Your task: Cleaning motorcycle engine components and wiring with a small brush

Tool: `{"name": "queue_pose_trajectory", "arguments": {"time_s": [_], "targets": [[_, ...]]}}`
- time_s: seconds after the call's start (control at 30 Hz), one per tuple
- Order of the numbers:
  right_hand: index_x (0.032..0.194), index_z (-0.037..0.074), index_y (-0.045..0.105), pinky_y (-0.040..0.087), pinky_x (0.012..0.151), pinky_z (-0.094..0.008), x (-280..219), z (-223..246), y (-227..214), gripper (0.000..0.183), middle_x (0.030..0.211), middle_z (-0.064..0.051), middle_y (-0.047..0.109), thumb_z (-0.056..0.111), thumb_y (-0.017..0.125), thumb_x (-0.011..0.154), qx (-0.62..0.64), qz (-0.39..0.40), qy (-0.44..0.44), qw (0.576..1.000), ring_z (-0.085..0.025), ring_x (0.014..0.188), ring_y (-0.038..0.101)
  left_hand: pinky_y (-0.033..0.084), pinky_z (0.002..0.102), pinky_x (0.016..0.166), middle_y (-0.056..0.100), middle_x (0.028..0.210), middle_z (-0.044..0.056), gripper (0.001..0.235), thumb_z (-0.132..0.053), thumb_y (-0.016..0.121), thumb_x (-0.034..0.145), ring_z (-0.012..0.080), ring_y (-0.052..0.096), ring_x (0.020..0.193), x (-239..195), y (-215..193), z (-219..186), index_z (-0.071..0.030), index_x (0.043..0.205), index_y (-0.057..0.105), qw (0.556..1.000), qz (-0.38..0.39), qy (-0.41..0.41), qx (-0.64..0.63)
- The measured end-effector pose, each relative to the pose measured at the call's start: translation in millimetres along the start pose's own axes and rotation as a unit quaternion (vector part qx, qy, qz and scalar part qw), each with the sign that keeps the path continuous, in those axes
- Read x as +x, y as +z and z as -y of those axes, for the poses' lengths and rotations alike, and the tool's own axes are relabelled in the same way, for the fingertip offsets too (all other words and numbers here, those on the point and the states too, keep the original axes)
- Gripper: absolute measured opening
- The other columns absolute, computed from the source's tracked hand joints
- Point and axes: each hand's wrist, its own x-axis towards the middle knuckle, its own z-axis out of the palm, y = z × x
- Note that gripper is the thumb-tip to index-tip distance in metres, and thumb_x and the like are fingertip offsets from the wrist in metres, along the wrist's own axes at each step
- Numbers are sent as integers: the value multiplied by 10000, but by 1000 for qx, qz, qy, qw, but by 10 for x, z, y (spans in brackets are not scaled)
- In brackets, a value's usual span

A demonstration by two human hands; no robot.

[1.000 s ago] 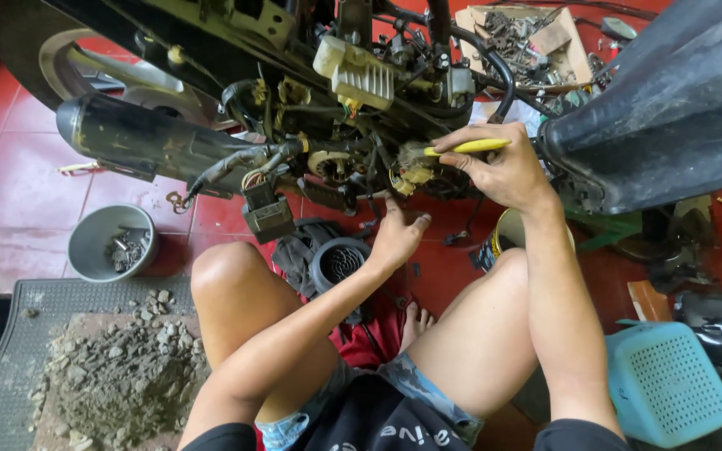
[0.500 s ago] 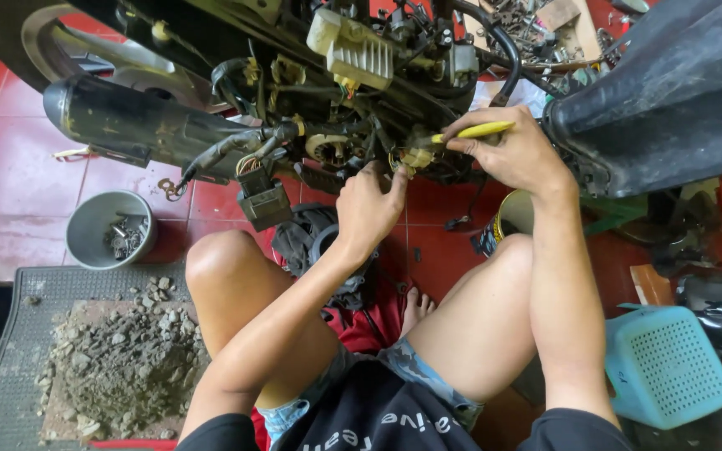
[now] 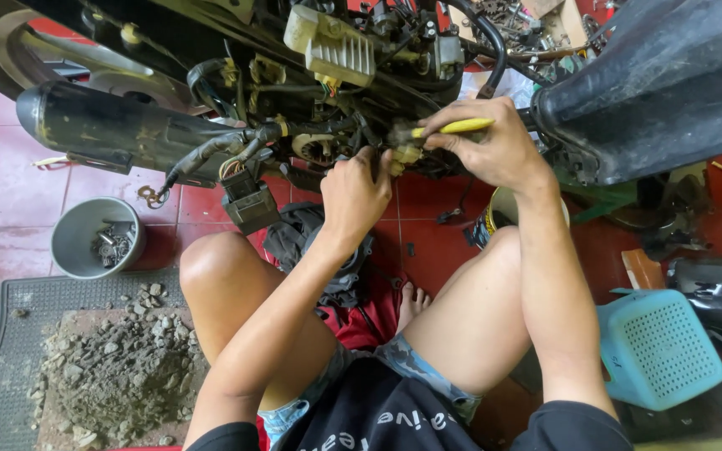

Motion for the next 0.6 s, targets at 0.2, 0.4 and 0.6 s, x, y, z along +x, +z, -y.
{"name": "queue_pose_trajectory", "arguments": {"time_s": [0.2, 0.4, 0.6], "targets": [[1012, 147, 811, 503, 712, -333, -57, -113, -173, 81, 697, -83, 672, 180, 834, 942, -57, 19, 60, 996, -173, 671, 620, 555, 607, 612, 638, 605, 243, 399, -393, 548, 1008, 547, 688, 706, 6, 36, 17, -48, 827, 635, 997, -32, 44, -51], [970, 120, 805, 526, 747, -375, 60, -89, 21, 55, 831, -119, 727, 167, 832, 960, -34, 11, 3, 999, -261, 780, 693, 564, 543, 552, 625, 567, 195, 392, -377, 557, 1022, 494, 697, 638, 25, 93, 78, -54, 808, 608, 996, -49, 72, -30], [1023, -1, 774, 436, 484, -243, -6, -38, -190, 148, 788, -56, 701, -27, 792, 878, 4, -1, 131, 991, -115, 527, 562, 446, 427, 418, 619, 538, 168, 265, -220, 639, 981, 356, 543, 383, -5, 36, 22, 18, 865, 639, 988, -93, 111, -53]]}}
